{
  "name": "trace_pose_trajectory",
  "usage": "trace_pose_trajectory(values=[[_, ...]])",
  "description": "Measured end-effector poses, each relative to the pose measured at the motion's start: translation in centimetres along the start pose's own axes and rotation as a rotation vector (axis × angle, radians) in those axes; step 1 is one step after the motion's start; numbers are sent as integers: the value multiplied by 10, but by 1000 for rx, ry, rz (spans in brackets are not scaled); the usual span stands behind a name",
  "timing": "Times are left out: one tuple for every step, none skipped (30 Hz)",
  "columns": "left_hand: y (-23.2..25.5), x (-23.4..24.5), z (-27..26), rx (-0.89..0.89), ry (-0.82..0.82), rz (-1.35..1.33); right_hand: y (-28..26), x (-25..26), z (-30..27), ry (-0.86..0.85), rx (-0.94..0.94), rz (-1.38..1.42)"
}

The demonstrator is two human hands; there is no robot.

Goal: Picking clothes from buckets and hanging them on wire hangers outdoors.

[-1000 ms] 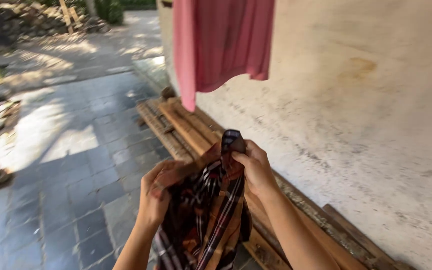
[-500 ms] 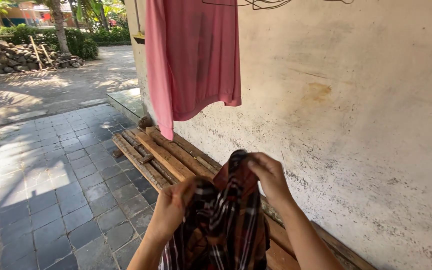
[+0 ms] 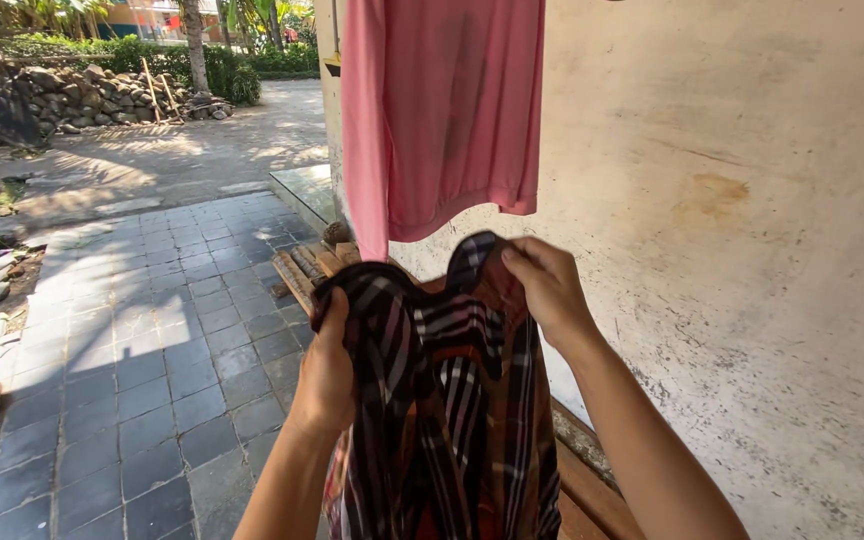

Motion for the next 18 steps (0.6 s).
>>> trace_pose_trajectory(values=[[8, -4, 7, -58, -20, -8, -9, -5, 12, -15, 44, 43], [13, -8, 14, -60, -18, -7, -17, -11, 19, -17, 45, 46], [22, -11, 22, -94, -45, -13, -29, -20, 28, -7, 116, 17], [32, -15, 31, -127, -73, -19, -42, -28, 36, 5, 187, -10], [36, -19, 41, -136, -77, -17, -57, -33, 47, 4, 196, -7], [41, -23, 51, -176, -120, -60, -73, -38, 57, 77, 259, -38], [47, -25, 58, -211, -162, -105, -89, -44, 63, 151, 318, -72], [54, -28, 62, -216, -165, -106, -98, -47, 80, 151, 324, -72], [61, -34, 68, -232, -188, -126, -108, -47, 100, 261, 444, -75], [68, -40, 75, -248, -211, -145, -119, -46, 119, 372, 564, -79], [74, -41, 79, -254, -216, -143, -131, -48, 139, 374, 571, -75], [80, -42, 81, -285, -252, -148, -144, -50, 158, 401, 583, -63], [85, -43, 84, -314, -287, -153, -156, -51, 178, 428, 594, -52], [90, -44, 86, -318, -292, -153, -162, -50, 197, 429, 600, -50], [93, -43, 84, -279, -263, -144, -165, -50, 214, 450, 737, 17], [96, -41, 83, -240, -234, -135, -168, -49, 230, 466, 875, 82], [96, -38, 83, -243, -234, -136, -176, -50, 234, 465, 878, 82], [96, -36, 82, -249, -253, -146, -182, -51, 240, 292, 581, 312]])
Point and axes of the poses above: each hand's wrist, its own z-axis towards the middle knuckle, its own x-axis out of the back of the hand, y = z × x, the point moved 1 cm from there along z, towards the middle knuckle, and after that the axes turned 9 degrees about -x, right-handed, at the moved point
